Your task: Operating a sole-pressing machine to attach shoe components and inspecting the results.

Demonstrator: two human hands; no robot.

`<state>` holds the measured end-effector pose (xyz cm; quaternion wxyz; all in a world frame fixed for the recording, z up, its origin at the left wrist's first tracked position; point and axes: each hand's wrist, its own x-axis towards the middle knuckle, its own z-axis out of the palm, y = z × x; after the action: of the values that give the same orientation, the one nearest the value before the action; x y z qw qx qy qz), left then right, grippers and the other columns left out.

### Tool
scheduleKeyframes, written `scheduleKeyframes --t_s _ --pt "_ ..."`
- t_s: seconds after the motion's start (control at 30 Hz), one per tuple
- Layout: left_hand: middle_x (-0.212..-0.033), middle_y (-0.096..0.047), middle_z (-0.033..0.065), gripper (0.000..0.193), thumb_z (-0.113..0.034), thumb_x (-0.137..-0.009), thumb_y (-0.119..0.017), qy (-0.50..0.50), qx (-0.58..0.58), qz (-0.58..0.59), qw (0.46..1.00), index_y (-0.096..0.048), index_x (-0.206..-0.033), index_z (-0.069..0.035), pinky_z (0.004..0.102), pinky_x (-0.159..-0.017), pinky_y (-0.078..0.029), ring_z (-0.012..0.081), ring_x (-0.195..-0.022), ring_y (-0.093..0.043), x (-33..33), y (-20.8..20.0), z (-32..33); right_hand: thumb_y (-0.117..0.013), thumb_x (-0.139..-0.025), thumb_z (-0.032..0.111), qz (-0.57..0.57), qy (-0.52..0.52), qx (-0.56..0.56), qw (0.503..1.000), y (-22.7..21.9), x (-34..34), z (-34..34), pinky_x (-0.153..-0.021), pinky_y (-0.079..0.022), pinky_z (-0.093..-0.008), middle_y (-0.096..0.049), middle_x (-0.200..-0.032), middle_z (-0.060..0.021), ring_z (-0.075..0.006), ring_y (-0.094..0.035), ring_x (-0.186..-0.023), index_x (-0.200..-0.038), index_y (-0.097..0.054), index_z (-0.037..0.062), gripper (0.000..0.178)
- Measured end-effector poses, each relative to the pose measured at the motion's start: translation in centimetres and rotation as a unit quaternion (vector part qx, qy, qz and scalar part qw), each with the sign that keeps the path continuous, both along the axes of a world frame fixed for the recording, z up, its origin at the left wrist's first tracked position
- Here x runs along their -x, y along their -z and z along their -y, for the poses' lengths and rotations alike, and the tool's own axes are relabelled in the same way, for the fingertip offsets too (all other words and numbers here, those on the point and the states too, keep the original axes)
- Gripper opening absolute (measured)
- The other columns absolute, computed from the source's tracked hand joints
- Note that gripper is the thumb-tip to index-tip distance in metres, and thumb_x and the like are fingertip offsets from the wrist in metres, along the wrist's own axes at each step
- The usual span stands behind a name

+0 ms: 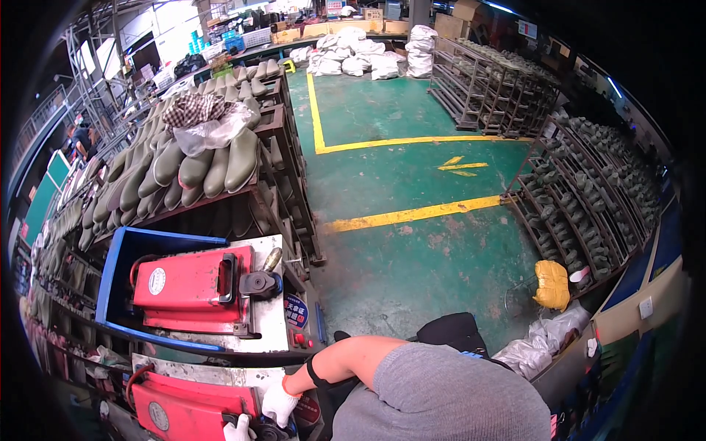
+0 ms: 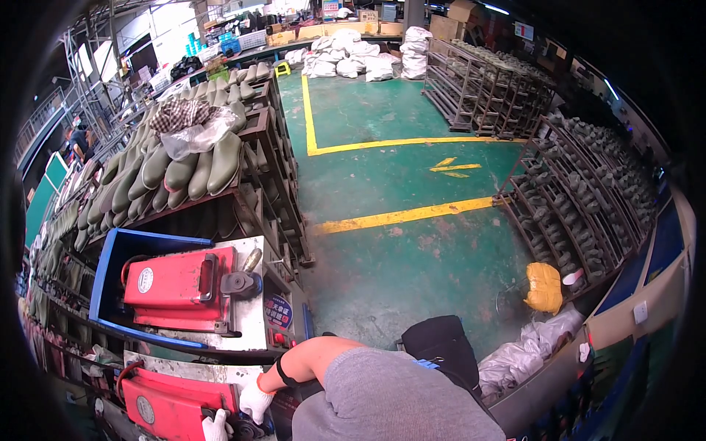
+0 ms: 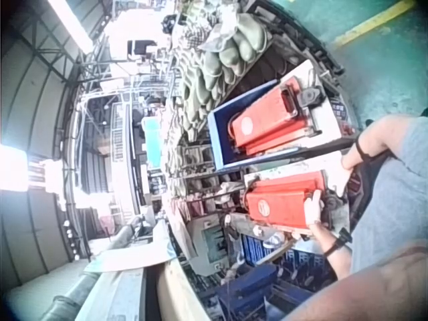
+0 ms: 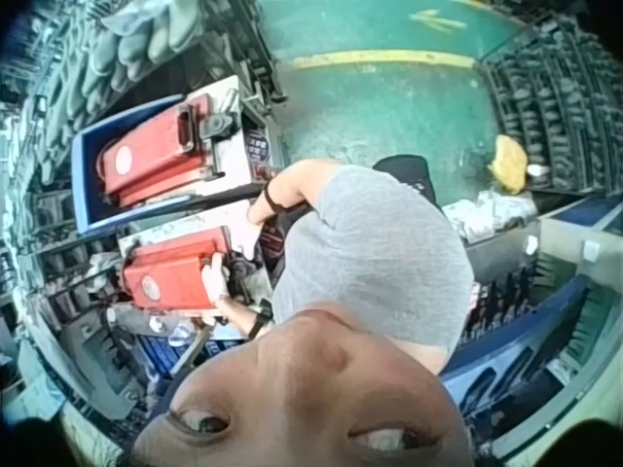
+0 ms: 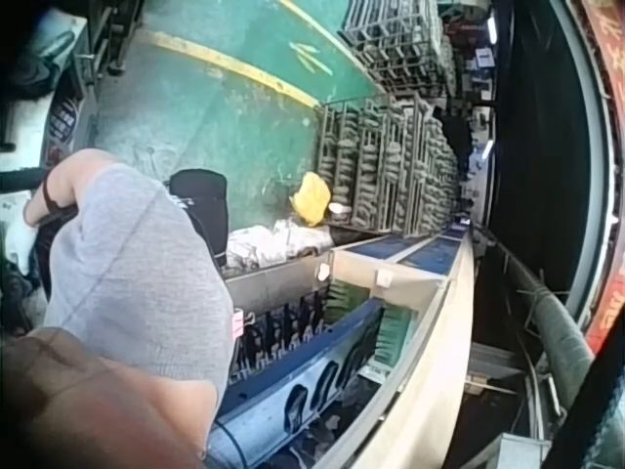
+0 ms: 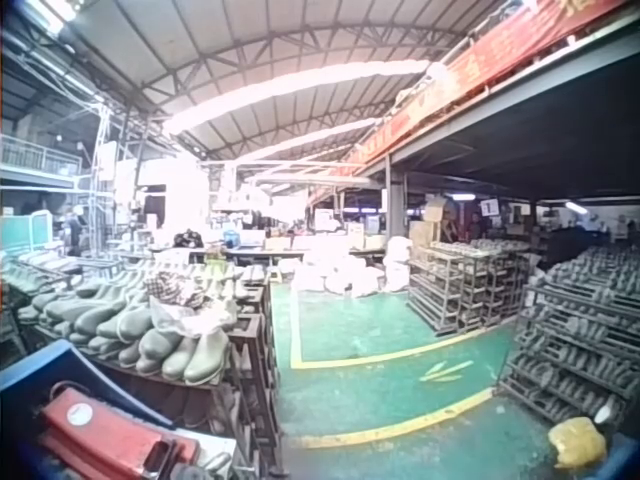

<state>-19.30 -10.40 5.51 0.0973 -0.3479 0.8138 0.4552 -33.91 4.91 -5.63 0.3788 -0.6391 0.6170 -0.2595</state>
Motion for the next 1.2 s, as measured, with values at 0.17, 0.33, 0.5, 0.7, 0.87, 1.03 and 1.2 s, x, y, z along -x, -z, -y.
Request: scheduleKeyframes --t_s 0.17,0.33,0.5,0.7,0.87,1.03,1.2 --pt "-0.055 -0.05 0.0013 0.04 -0.046 -0.095 -0.07 0.004 -0.009 -0.005 1.0 -0.06 -0.081 -0.009 0.0362 -0.045 -0.031 0.0154 -0.046 -0.043 0.0 -0.2 0.0 -0.078 -0.08 0.052 0.003 0.003 -0.001 1.0 -0.2 0.1 -0.2 -0.085 -0.056 -0.0461 -0.077 -0.1 -0.0187 -0.0374 -0.073 -0.096 -0.104 -0.077 0.0059 0.052" --pt "-0.055 -0.05 0.001 0.041 -0.047 -0.095 -0.07 0.001 0.006 -0.008 1.0 -0.062 -0.083 -0.009 0.036 -0.044 -0.031 0.0153 -0.046 -0.043 -0.1 -0.5 -0.3 -0.078 -0.08 0.051 0.006 0.008 -0.005 1.0 -0.1 0.1 -0.1 -0.086 -0.056 -0.0458 -0.077 -0.101 -0.0187 -0.0371 -0.072 -0.097 -0.105 -0.077 0.0062 0.051" --pt "-0.054 -0.05 0.0018 0.042 -0.048 -0.095 -0.07 -0.001 0.001 -0.007 1.0 -0.062 -0.081 -0.009 0.0364 -0.044 -0.029 0.0154 -0.045 -0.043 -0.1 -0.1 0.0 -0.081 -0.079 0.053 0.016 0.006 -0.015 1.0 -0.1 0.2 0.0 -0.087 -0.056 -0.0455 -0.077 -0.104 -0.0191 -0.0358 -0.072 -0.1 -0.108 -0.077 0.0051 0.056" --pt "-0.053 -0.05 0.0025 0.045 -0.05 -0.095 -0.069 0.018 0.031 0.0 0.999 -0.061 -0.078 -0.009 0.0379 -0.043 -0.029 0.0157 -0.045 -0.043 0.1 -0.5 -0.3 -0.08 -0.08 0.051 0.015 0.004 -0.018 1.0 0.0 0.1 0.0 -0.086 -0.056 -0.0449 -0.076 -0.102 -0.0174 -0.0355 -0.072 -0.098 -0.106 -0.076 0.0062 0.052" --pt "-0.053 -0.051 0.0037 0.049 -0.053 -0.095 -0.068 0.026 0.045 0.005 0.999 -0.06 -0.076 -0.008 0.0396 -0.044 -0.031 0.0176 -0.045 -0.045 0.0 -0.3 -0.3 -0.08 -0.08 0.052 0.018 0.005 -0.02 1.0 0.3 0.0 0.1 -0.085 -0.056 -0.0447 -0.076 -0.102 -0.0169 -0.0351 -0.072 -0.098 -0.106 -0.076 0.0064 0.053" --pt "-0.053 -0.052 0.0047 0.05 -0.053 -0.094 -0.067 0.023 0.049 0.017 0.998 -0.06 -0.076 -0.007 0.0405 -0.044 -0.033 0.0191 -0.045 -0.046 0.3 -1.2 -0.6 -0.08 -0.08 0.052 0.012 0.012 -0.014 1.0 0.0 0.1 0.0 -0.085 -0.056 -0.0446 -0.076 -0.103 -0.0166 -0.0349 -0.072 -0.098 -0.106 -0.076 0.0066 0.052" --pt "-0.054 -0.052 0.0042 0.049 -0.052 -0.094 -0.068 0.026 0.044 0.005 0.999 -0.061 -0.076 -0.007 0.0391 -0.045 -0.033 0.0179 -0.046 -0.046 0.1 -0.7 -0.3 -0.08 -0.08 0.052 0.013 0.009 -0.027 1.0 -0.4 0.1 0.0 -0.085 -0.056 -0.0447 -0.077 -0.103 -0.0164 -0.0347 -0.072 -0.098 -0.107 -0.076 0.0068 0.052"
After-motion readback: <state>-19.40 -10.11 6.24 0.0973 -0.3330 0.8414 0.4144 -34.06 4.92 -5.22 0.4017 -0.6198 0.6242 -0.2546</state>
